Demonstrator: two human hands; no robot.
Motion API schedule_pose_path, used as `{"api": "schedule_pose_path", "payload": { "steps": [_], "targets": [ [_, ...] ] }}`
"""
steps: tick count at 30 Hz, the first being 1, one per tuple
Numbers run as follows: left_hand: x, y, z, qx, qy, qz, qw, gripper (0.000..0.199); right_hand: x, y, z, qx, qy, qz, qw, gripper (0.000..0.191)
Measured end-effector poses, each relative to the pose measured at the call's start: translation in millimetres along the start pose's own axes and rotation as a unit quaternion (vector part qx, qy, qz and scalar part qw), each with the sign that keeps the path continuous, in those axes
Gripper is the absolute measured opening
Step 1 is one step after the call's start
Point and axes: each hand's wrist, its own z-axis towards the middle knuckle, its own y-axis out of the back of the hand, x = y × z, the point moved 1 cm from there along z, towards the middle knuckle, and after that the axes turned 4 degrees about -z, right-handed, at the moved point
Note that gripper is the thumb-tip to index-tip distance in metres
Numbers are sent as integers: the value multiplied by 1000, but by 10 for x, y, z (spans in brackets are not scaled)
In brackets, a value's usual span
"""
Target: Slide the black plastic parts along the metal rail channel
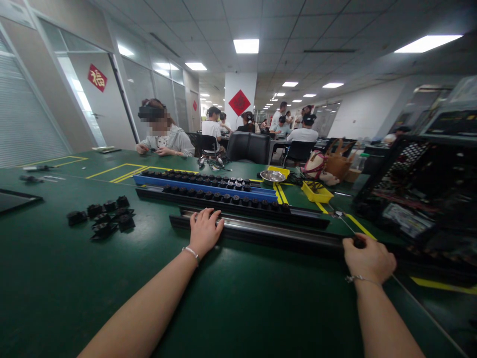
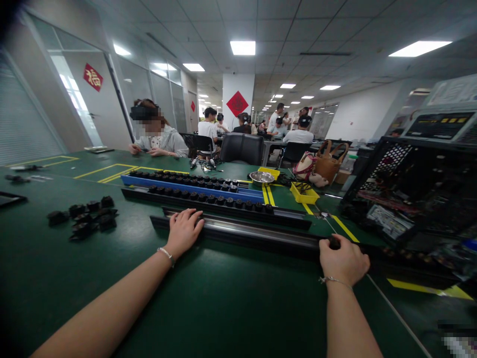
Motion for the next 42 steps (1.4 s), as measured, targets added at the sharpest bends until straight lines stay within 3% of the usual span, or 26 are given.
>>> {"api": "schedule_pose_path", "payload": {
  "steps": [18, 42],
  "targets": [
    [-10, 1, 6, 1, -1, 10, 1000, 38, 141, 55, -45, 34, 4, 33, 999, 36],
    [-33, -9, 3, -11, -3, 9, 1000, 38, 301, 106, -136, 59, 58, 40, 996, 37]
  ]
}}
